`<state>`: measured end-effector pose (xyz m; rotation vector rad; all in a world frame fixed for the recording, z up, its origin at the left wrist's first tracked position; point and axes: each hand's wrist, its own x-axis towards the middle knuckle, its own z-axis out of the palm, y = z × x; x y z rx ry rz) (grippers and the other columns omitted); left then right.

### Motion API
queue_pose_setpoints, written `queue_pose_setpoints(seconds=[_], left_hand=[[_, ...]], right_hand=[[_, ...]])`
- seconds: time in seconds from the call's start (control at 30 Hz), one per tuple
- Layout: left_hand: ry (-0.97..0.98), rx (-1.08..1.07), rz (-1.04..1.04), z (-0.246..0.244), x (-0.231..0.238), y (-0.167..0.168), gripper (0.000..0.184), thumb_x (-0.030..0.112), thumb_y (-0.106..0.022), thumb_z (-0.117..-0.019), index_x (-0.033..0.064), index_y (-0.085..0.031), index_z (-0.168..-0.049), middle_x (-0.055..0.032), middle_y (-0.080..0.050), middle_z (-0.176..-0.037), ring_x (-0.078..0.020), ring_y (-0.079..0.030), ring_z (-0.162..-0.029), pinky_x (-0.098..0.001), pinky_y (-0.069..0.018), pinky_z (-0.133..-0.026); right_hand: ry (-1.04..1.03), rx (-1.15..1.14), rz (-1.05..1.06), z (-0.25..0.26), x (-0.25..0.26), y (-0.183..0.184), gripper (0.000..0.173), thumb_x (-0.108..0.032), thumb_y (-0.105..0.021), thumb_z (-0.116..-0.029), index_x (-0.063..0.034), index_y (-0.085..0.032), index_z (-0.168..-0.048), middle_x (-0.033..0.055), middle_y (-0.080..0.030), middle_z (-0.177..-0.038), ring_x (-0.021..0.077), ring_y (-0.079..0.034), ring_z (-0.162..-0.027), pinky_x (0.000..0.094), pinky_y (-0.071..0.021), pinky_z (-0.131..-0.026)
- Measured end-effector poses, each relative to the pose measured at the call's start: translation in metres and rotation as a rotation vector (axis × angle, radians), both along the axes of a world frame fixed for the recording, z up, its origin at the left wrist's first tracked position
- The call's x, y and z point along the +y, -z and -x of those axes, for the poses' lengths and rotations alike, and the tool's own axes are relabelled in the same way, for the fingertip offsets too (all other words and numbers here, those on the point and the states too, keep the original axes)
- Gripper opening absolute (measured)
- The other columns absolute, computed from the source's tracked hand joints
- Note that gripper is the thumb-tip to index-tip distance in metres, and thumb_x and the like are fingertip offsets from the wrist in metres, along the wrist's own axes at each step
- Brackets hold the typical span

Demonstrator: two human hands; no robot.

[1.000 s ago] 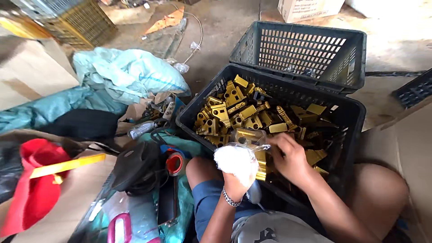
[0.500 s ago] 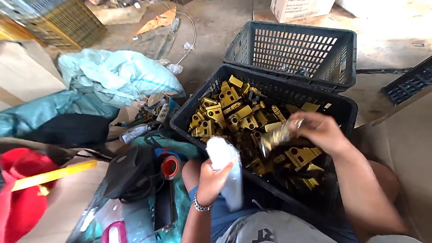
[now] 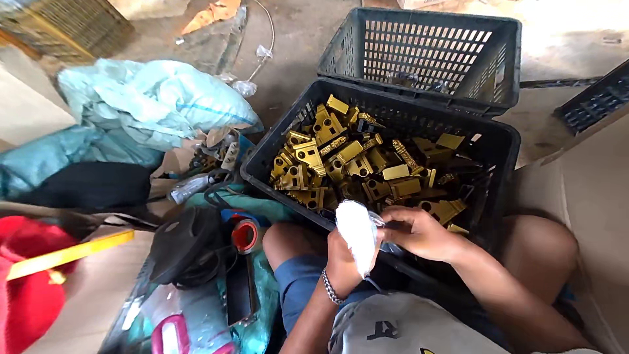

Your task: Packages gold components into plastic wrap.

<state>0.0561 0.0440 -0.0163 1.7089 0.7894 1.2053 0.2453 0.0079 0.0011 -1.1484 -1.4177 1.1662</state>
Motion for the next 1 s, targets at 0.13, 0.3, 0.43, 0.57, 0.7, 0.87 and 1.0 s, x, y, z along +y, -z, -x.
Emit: queue_pose_setpoints(seconds=[0.13,0.3,0.43,0.57,0.7,0.87,1.0], left_hand=[[0.254,-0.172,0.632,-0.001,-0.009,-0.030,0.043,-0.002,-0.084,-0.0746,0.0000,-0.063,-0.112,0.0015,-0.074,-0.098,-0.0059,-0.070,-0.091,-0.0260,-0.0602,-0.086],[-0.245,0.120,0.096,0.029,0.027,-0.001,0.023,0.007,-0.071,-0.0853,-0.0092,-0.067,-0.101,-0.0059,-0.074,-0.089,-0.0062,-0.072,-0.083,-0.0250,-0.0605,-0.080],[-0.188,0.036,0.105,0.041,0.039,-0.009,0.023,0.009,-0.074,-0.0869,-0.0022,-0.063,-0.104,0.0034,-0.072,-0.085,-0.0035,-0.070,-0.078,-0.0243,-0.0605,-0.077],[0.417,-0.098,0.399,0.014,-0.001,-0.017,0.038,0.007,-0.090,-0.0729,0.0092,-0.068,-0.104,0.0079,-0.073,-0.093,-0.0027,-0.070,-0.088,-0.0254,-0.0606,-0.084],[0.148,-0.042,0.223,0.028,0.012,0.005,0.026,0.001,-0.079,-0.0734,0.0085,-0.065,-0.094,0.0111,-0.067,-0.082,0.0024,-0.065,-0.078,-0.0192,-0.0572,-0.075],[-0.068,-0.039,0.073,0.028,0.029,0.009,0.036,0.001,-0.078,-0.0778,-0.0101,-0.060,-0.107,-0.0038,-0.074,-0.095,-0.0089,-0.072,-0.090,-0.0275,-0.0605,-0.086],[-0.141,-0.142,0.047,0.014,0.030,0.006,0.039,0.005,-0.085,-0.0772,-0.0054,-0.062,-0.107,-0.0019,-0.073,-0.092,-0.0089,-0.071,-0.088,-0.0288,-0.0612,-0.085]], right_hand=[[0.184,-0.021,0.101,0.008,-0.004,0.007,0.026,-0.020,-0.055,-0.1050,-0.0077,-0.063,-0.084,-0.0123,-0.056,-0.069,-0.0081,-0.052,-0.059,0.0115,-0.0463,-0.057],[-0.033,0.180,0.178,-0.001,-0.018,0.004,0.007,-0.006,-0.062,-0.0982,-0.0024,-0.068,-0.097,-0.0064,-0.070,-0.082,0.0007,-0.067,-0.068,0.0199,-0.0605,-0.066],[0.161,0.291,0.184,0.005,-0.012,0.004,0.029,-0.009,-0.081,-0.0815,-0.0190,-0.055,-0.074,-0.0125,-0.062,-0.063,-0.0029,-0.054,-0.047,0.0151,-0.0471,-0.044],[-0.106,-0.006,-0.047,0.017,-0.010,0.001,0.028,-0.016,-0.084,-0.0726,-0.0055,-0.059,-0.064,-0.0075,-0.062,-0.069,-0.0121,-0.051,-0.065,0.0072,-0.0400,-0.059],[0.013,-0.301,0.082,-0.041,-0.009,-0.007,0.035,-0.027,-0.083,-0.0821,-0.0050,-0.058,-0.070,-0.0022,-0.059,-0.067,0.0010,-0.056,-0.061,0.0202,-0.0476,-0.057],[0.008,-1.037,0.718,-0.099,0.010,0.043,0.079,-0.029,-0.080,-0.0899,0.0043,-0.043,-0.151,0.0280,-0.040,-0.156,0.0496,-0.034,-0.145,0.0746,-0.0233,-0.112],[-0.027,-1.240,0.631,-0.085,0.006,0.041,0.073,-0.031,-0.087,-0.0823,0.0004,-0.056,-0.141,0.0259,-0.047,-0.149,0.0496,-0.034,-0.142,0.0725,-0.0228,-0.111]])
